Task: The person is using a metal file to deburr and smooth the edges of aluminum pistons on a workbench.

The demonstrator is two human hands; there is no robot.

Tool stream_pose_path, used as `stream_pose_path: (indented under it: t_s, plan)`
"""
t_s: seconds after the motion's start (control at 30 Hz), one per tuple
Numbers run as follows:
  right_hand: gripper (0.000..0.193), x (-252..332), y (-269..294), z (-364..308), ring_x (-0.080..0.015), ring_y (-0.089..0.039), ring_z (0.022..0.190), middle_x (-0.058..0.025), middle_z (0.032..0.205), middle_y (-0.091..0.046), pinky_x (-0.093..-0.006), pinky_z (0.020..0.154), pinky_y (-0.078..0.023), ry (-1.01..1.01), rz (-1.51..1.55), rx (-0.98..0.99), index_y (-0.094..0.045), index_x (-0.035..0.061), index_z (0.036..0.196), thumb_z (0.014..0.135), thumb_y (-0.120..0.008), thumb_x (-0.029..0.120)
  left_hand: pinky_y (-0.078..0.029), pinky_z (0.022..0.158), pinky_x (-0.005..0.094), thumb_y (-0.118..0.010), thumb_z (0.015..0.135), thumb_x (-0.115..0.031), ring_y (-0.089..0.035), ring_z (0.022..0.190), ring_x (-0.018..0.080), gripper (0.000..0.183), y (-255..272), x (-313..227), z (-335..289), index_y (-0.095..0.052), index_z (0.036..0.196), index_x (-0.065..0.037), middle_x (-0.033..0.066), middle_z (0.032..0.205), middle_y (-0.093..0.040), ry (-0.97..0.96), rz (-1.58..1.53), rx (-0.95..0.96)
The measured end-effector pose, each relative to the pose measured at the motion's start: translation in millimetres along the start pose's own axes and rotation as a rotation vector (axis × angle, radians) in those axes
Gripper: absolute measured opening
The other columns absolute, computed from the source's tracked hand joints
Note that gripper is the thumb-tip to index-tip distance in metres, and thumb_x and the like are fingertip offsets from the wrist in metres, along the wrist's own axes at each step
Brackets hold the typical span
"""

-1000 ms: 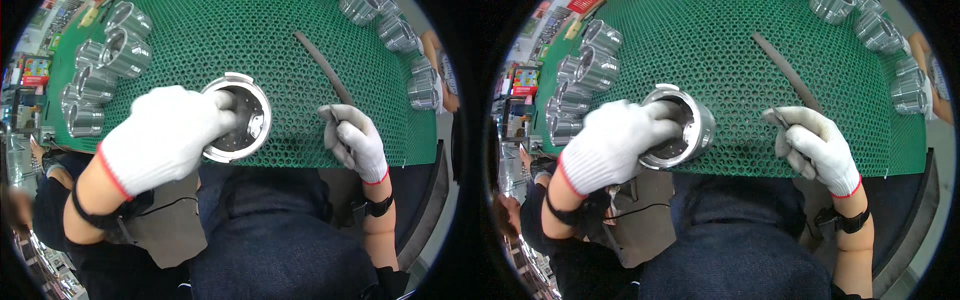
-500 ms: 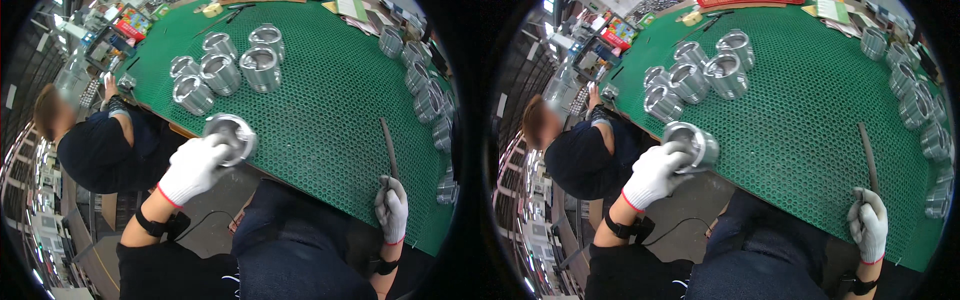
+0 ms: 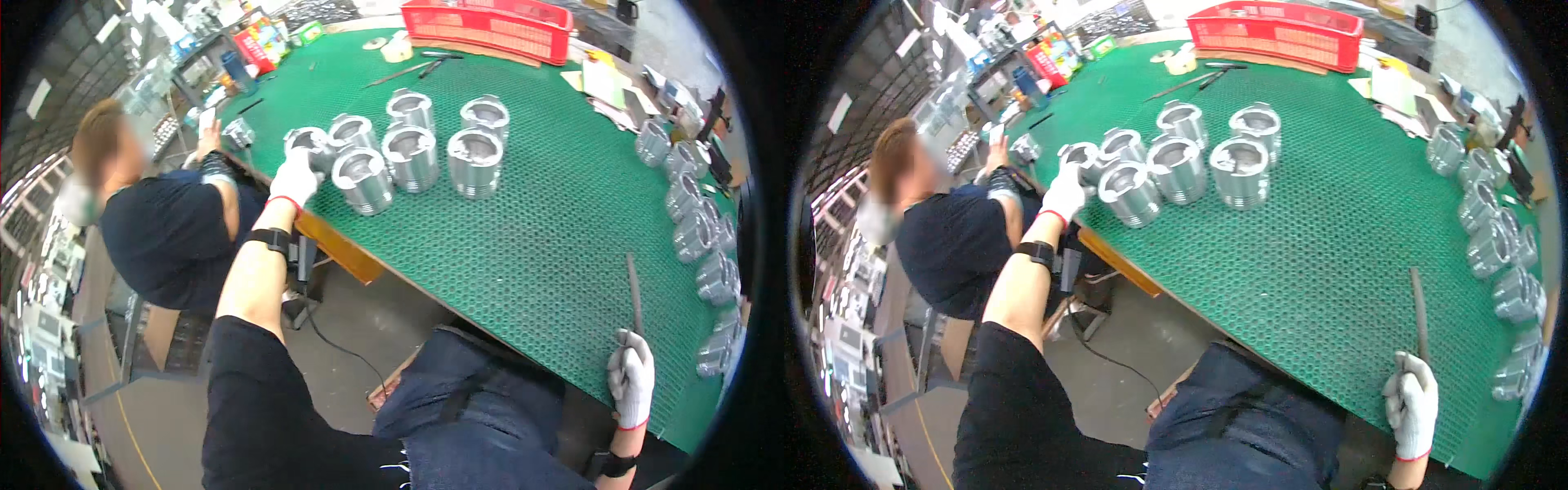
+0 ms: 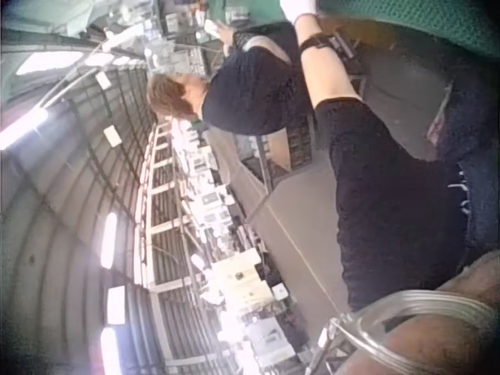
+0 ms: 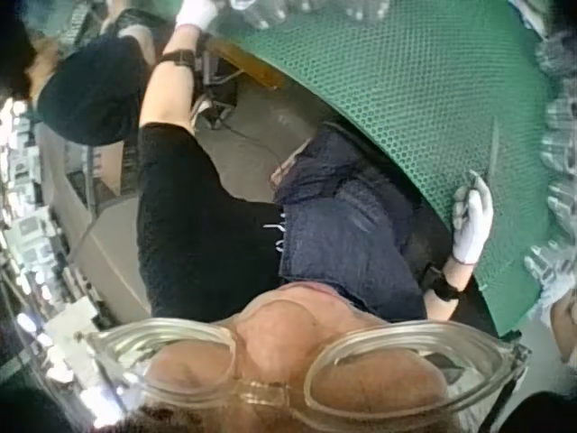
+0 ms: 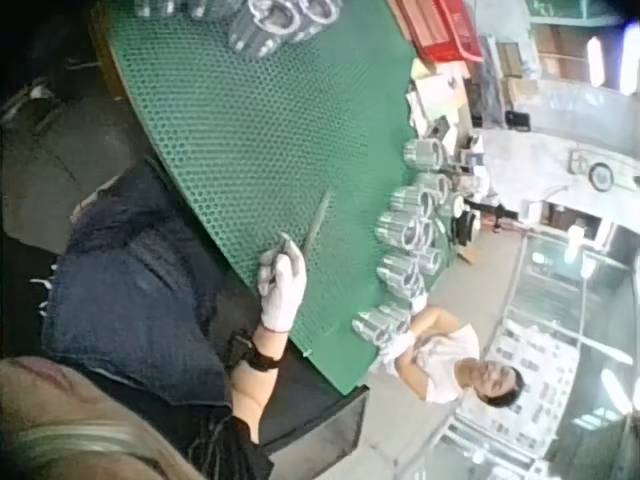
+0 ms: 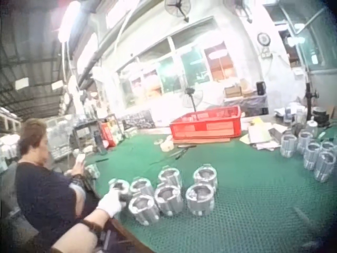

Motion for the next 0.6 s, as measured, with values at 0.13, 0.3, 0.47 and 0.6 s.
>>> stream_pose_path:
  t_s: [0.13,0.3,0.47,0.6]
  plan:
    - [0.042,18.8,-11.4,-7.3,-0.0092,-0.05,0.055,-0.0045,0.078,-0.064,-0.026,0.052,-0.042,0.124,-0.248,0.092,-0.064,0.0017,0.127,0.099,-0.061,0.032,-0.05,0.102,0.0465,-0.055,0.095,-0.017,-0.061,0.117,0.0442,0.041,13.6,-14.3,-5.7,-0.06,0.13,0.005,0.0308,0.127,-0.063,0.178,0.042,-0.12]
    - [0.044,36.6,-7.8,-17.6,-0.0101,-0.055,0.057,-0.0007,0.071,-0.064,-0.0296,0.056,-0.049,-0.058,-0.44,0.164,-0.066,0.0085,0.132,0.098,-0.064,0.037,-0.037,0.116,0.042,-0.063,0.1,-0.013,-0.053,0.131,0.0279,0.044,-8.8,-88.2,-70.4,-0.054,0.141,0.001,0.0168,0.142,-0.058,-0.161,-0.653,-0.089]
    - [0.043,67.4,82.4,-37.2,-0.0138,-0.067,0.068,-0.0081,0.102,-0.073,-0.0294,0.064,-0.054,0.045,-0.608,-0.288,-0.066,0.0062,0.13,0.096,-0.065,0.033,-0.039,0.116,0.048,-0.061,0.098,-0.007,-0.054,0.131,0.0325,0.036,-26.0,-172.5,-144.5,-0.06,0.134,0.0,0.0177,0.143,-0.056,-0.63,-0.719,0.012]
    - [0.037,80.7,229.0,-58.5,-0.0236,-0.072,0.097,-0.0118,0.113,-0.073,-0.0361,0.088,-0.056,0.08,-0.974,-0.809,-0.068,0.0109,0.129,0.098,-0.059,0.029,-0.041,0.11,0.0444,-0.065,0.097,-0.016,-0.056,0.126,0.0334,0.031,-38.6,-219.3,-179.0,-0.062,0.121,0.004,0.0201,0.138,-0.058,-0.456,-0.941,0.261]
Point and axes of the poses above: each hand's wrist, its own z-axis towards the middle knuckle, its own y-axis out of the back of the hand, x = y × z, the point moved 3 cm from there along z, towards the middle knuckle
